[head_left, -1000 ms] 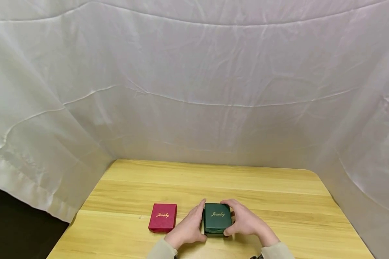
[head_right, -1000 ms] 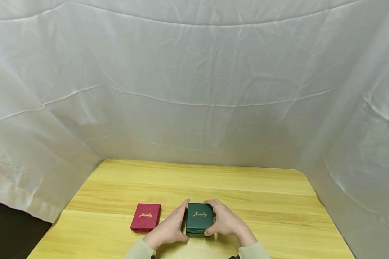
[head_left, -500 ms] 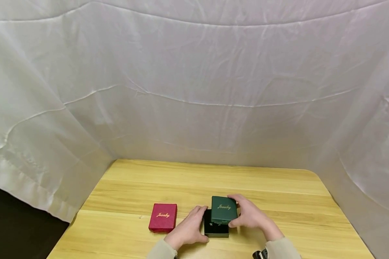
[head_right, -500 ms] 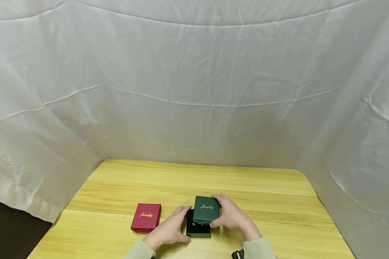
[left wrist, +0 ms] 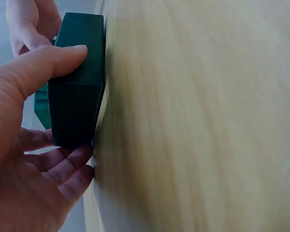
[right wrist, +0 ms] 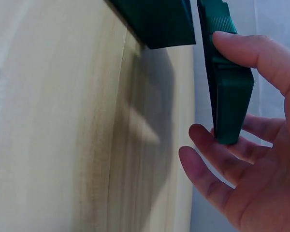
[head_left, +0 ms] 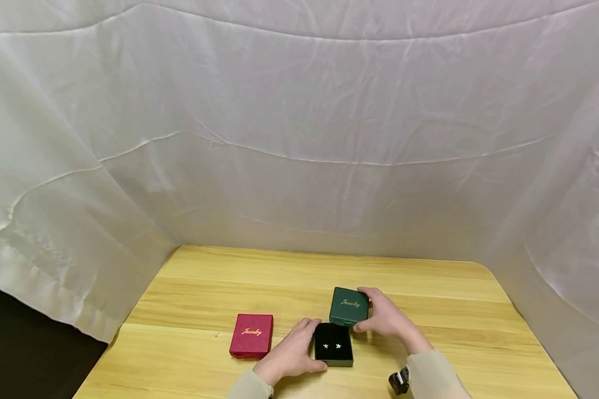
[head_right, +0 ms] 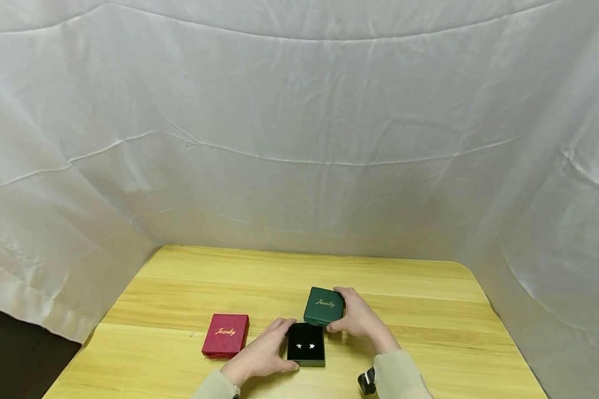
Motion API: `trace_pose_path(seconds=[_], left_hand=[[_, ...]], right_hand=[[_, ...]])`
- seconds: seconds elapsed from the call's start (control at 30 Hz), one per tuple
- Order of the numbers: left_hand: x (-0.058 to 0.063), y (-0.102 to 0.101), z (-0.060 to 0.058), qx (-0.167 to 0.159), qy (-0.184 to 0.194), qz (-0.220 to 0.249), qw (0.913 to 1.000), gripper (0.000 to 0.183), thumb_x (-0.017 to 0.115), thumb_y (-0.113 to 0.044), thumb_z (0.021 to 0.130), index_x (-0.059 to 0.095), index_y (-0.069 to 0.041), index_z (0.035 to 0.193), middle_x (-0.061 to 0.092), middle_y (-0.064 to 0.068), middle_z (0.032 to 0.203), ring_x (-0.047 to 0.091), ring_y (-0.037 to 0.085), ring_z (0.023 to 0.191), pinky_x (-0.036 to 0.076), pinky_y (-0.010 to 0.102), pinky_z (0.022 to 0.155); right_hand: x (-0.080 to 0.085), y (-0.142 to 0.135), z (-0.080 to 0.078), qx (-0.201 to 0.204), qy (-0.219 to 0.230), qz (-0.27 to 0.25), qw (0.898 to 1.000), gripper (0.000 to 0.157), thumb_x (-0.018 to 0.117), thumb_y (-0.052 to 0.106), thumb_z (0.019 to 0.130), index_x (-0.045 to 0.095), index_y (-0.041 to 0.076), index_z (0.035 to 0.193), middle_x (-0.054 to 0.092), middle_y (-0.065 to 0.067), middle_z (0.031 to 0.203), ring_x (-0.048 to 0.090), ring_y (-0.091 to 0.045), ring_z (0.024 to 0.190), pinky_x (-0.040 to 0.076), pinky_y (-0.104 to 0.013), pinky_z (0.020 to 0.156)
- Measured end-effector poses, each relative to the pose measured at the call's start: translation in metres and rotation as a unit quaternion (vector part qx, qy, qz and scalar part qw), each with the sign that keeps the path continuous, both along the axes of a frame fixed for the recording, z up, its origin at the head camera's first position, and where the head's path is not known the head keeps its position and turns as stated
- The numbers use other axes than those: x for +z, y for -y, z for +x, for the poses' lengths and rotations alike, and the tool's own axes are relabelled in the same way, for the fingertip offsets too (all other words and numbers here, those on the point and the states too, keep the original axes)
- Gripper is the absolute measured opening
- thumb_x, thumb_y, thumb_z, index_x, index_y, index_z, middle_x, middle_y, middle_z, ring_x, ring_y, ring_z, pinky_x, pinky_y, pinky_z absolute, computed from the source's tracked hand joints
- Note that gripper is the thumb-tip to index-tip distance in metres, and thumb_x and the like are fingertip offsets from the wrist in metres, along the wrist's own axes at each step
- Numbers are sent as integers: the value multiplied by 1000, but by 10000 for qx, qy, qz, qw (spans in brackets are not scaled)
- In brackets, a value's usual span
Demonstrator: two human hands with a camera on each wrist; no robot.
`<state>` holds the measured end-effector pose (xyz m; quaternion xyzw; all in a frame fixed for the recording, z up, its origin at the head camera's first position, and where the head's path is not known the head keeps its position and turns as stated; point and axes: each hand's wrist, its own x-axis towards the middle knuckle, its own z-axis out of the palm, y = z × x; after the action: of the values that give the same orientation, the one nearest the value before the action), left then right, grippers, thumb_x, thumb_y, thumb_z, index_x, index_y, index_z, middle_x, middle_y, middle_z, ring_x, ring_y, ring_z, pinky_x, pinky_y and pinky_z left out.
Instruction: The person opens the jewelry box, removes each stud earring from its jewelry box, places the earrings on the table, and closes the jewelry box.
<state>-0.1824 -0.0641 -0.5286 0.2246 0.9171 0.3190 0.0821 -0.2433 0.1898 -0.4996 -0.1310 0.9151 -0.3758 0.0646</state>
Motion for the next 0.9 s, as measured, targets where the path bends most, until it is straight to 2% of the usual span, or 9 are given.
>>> trace_pose_path(seconds=[0.47,0.9], left_hand=[[-2,1,-3,-77,20,35,10000,88,86,-31,72,43,-3,143,50,8,134,49,21,121,43,41,104],[0,2,-2,-120,-40,-57,9999,89,87,-33,71,43,-3,143,50,7,133,50,21,121,43,40,103]], right_hand=[[-16,0,-25,-11,68,316,9995,95,93,17,59,47,-8,138,54,-23,127,56,-30,103,46,-50,92],[-16,6,-33,-41,75,470,9989,94,94,12,57,48,-5,137,50,-23,132,53,-35,109,44,-53,94]])
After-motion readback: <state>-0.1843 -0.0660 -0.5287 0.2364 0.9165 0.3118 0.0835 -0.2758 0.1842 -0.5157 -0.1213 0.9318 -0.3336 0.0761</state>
